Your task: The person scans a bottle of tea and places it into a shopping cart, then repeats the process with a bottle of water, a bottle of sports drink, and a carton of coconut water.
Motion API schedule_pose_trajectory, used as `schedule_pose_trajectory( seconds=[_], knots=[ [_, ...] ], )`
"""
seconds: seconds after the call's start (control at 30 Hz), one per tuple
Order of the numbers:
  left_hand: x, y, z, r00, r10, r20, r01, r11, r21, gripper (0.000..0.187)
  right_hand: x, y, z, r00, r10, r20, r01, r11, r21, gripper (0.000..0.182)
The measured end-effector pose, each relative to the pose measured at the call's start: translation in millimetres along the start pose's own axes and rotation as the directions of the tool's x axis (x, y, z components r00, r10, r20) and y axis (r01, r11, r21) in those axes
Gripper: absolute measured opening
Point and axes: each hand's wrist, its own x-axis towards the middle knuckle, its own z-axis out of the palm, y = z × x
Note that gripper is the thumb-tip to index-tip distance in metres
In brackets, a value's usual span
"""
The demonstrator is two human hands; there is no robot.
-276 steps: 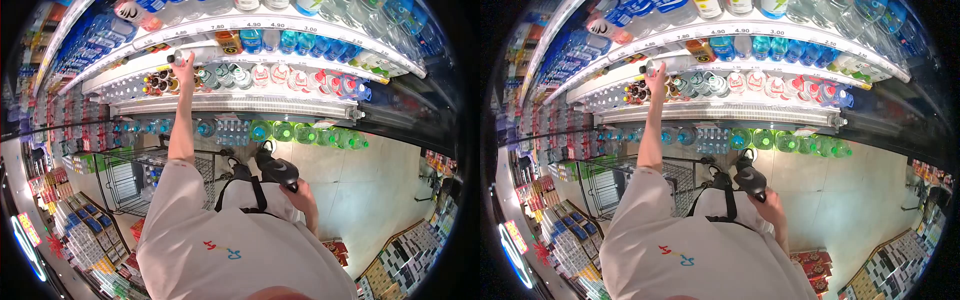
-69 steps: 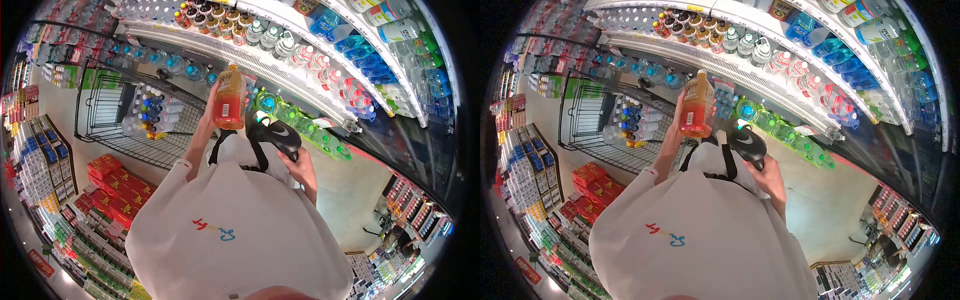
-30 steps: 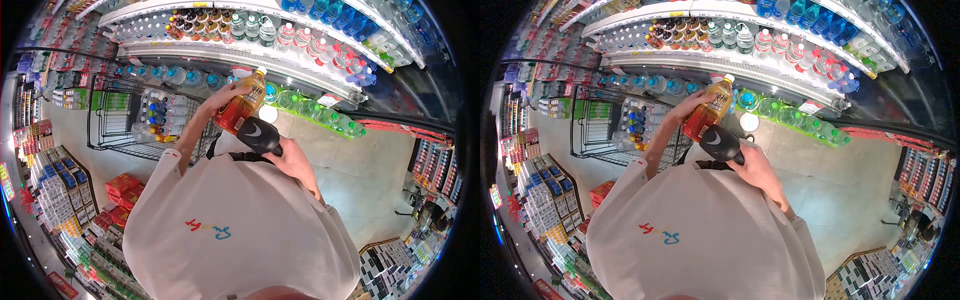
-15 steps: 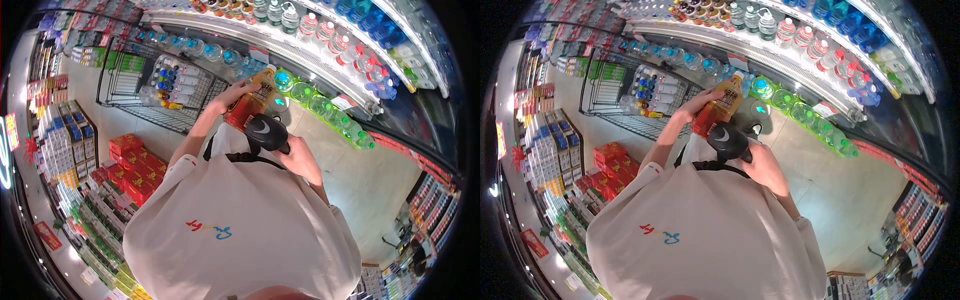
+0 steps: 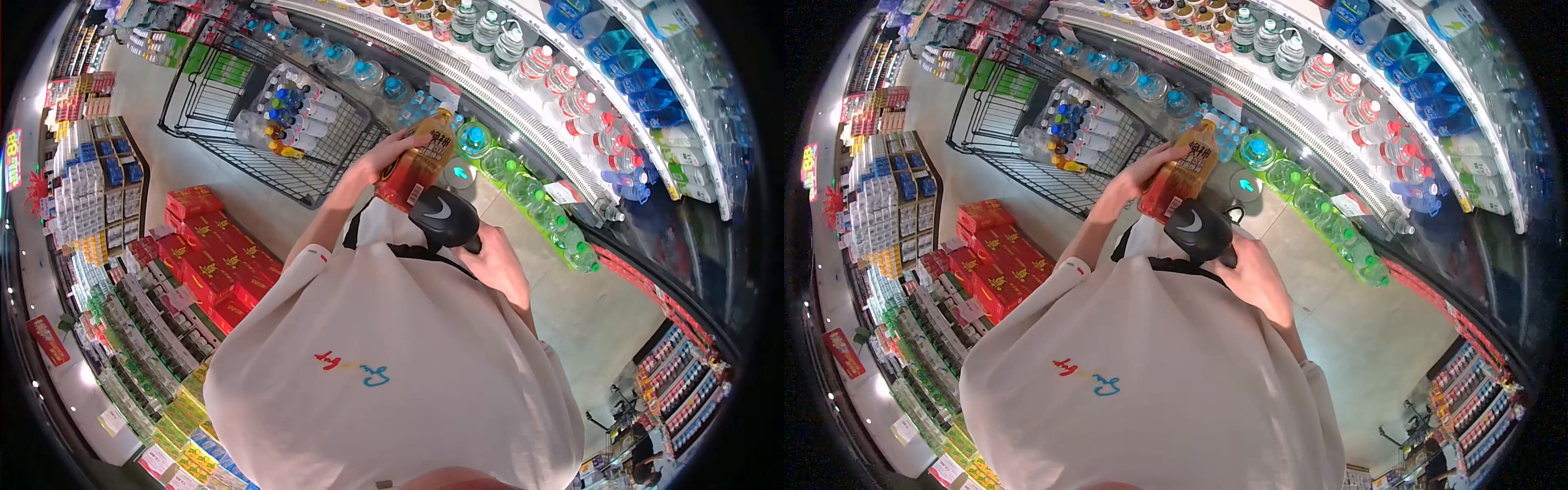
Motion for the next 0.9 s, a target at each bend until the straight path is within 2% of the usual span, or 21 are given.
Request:
schedule_pose_trajectory(
  seconds=[0.1, 0.17, 0.23, 0.3, 0.37, 0.4, 0.5, 0.6, 0.63, 0.67, 0.7, 0.77, 0.8, 0.83, 0.87, 0.9],
  knots=[
    [4, 2, -23, 0.998, 0.023, 0.065, -0.021, 0.999, -0.041, 0.062, 13, -7, 12, 0.998, -0.039, -0.041, 0.038, 0.999, -0.025, 0.031],
    [6, -1, -42, 0.995, 0.045, 0.094, -0.037, 0.996, -0.082, 0.062, 24, -23, 19, 0.990, 0.050, -0.132, -0.045, 0.998, 0.041, 0.028],
    [10, -14, -68, 0.991, 0.027, 0.132, 0.030, 0.913, -0.407, 0.059, 37, -32, 28, 0.989, 0.055, -0.140, -0.049, 0.998, 0.042, 0.028],
    [9, -19, -92, 0.993, 0.086, 0.081, -0.040, 0.889, -0.456, 0.061, 51, -43, 34, 0.986, 0.061, -0.157, -0.055, 0.998, 0.041, 0.028],
    [1, -18, -111, 0.978, 0.207, 0.011, -0.155, 0.766, -0.624, 0.061, 66, -54, 40, 0.982, 0.104, -0.158, -0.091, 0.992, 0.083, 0.028],
    [0, -15, -123, 0.969, 0.246, -0.023, -0.206, 0.755, -0.622, 0.063, 73, -59, 44, 0.983, 0.106, -0.149, -0.096, 0.993, 0.071, 0.028],
    [-11, -8, -164, 0.969, 0.223, -0.108, -0.240, 0.737, -0.631, 0.063, 97, -72, 57, 0.975, 0.149, -0.162, -0.144, 0.989, 0.040, 0.026],
    [-24, 4, -203, 0.974, 0.211, -0.085, -0.215, 0.727, -0.652, 0.062, 117, -87, 65, 0.976, 0.147, -0.158, -0.152, 0.988, -0.018, 0.026],
    [-28, 8, -214, 0.976, 0.200, -0.090, -0.209, 0.727, -0.654, 0.063, 123, -96, 67, 0.965, 0.219, -0.145, -0.230, 0.971, -0.061, 0.027],
    [-34, 12, -226, 0.972, 0.199, -0.123, -0.231, 0.718, -0.656, 0.056, 129, -102, 69, 0.947, 0.290, -0.136, -0.305, 0.947, -0.105, 0.028],
    [-39, 21, -236, 0.973, 0.198, -0.120, -0.227, 0.713, -0.663, 0.056, 134, -105, 71, 0.946, 0.295, -0.136, -0.310, 0.944, -0.111, 0.028],
    [-45, 39, -255, 0.875, 0.336, -0.348, -0.424, 0.879, -0.218, 0.061, 142, -107, 75, 0.914, 0.382, -0.136, -0.394, 0.916, -0.081, 0.029],
    [-39, 37, -277, 0.880, 0.331, -0.342, -0.418, 0.880, -0.224, 0.061, 146, -113, 77, 0.911, 0.389, -0.141, -0.402, 0.912, -0.083, 0.029],
    [-24, 28, -306, 0.834, 0.359, -0.418, -0.372, 0.927, 0.052, 0.066, 149, -120, 78, 0.897, 0.411, -0.160, -0.429, 0.898, -0.096, 0.029],
    [-14, 23, -323, 0.781, 0.406, -0.475, -0.278, 0.906, 0.318, 0.071, 151, -125, 79, 0.882, 0.435, -0.180, -0.457, 0.883, -0.109, 0.030],
    [-12, 29, -324, 0.789, 0.401, -0.466, -0.276, 0.908, 0.314, 0.071, 152, -122, 81, 0.877, 0.443, -0.189, -0.466, 0.878, -0.107, 0.030]
  ],
)
